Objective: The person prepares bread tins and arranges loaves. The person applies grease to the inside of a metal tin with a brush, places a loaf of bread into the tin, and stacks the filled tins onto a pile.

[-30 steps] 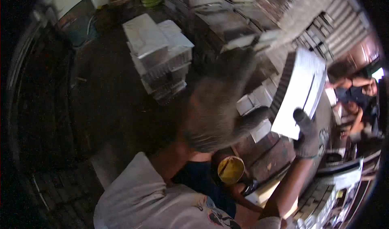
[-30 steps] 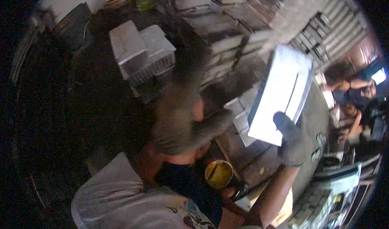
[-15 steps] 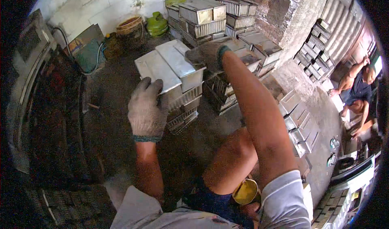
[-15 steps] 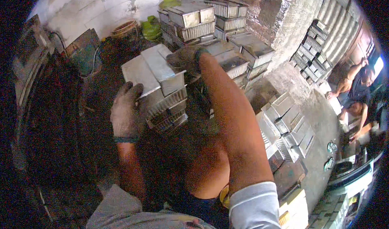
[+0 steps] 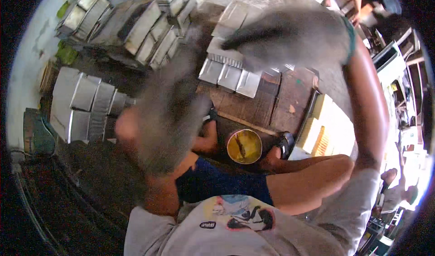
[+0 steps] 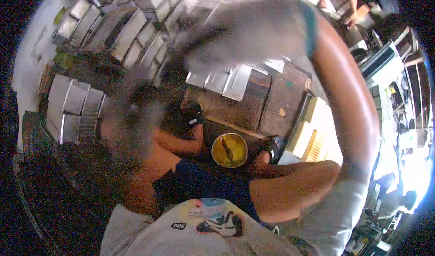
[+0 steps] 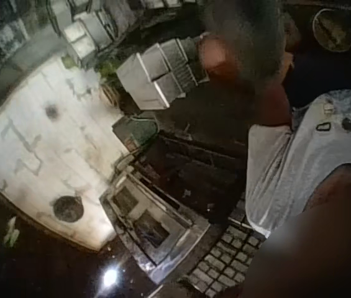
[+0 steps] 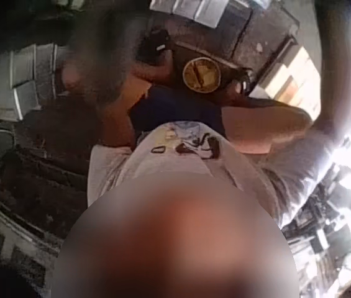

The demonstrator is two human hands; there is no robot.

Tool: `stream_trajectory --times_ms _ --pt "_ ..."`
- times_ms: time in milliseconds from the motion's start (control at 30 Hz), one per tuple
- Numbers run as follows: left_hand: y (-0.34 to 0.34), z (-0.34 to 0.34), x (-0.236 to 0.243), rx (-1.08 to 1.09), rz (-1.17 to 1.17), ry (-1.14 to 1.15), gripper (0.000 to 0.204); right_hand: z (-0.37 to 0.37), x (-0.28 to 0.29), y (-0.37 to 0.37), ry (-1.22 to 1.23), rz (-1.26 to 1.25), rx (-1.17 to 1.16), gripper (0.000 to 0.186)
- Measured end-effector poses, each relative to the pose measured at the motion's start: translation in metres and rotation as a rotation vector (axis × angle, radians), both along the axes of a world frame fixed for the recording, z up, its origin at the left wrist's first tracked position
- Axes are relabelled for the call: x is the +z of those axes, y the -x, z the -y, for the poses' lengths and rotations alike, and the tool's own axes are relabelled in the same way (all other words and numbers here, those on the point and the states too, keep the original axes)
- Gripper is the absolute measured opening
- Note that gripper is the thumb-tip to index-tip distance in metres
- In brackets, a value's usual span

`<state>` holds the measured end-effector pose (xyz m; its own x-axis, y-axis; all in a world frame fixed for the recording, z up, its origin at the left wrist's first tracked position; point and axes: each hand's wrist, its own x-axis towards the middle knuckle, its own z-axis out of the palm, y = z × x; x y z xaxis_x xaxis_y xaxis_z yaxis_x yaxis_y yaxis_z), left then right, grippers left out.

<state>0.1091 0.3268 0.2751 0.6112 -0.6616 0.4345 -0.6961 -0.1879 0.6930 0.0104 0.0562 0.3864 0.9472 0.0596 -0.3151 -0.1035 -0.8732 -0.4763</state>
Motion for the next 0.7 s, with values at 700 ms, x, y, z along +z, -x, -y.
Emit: stream_trajectory --times_ms 700 --pt "-0.071 0.260 -0.230 -0.510 0.810 -1.254 0.118 0.031 -0.313 0.334 -0.993 0.363 -1.195 0.056"
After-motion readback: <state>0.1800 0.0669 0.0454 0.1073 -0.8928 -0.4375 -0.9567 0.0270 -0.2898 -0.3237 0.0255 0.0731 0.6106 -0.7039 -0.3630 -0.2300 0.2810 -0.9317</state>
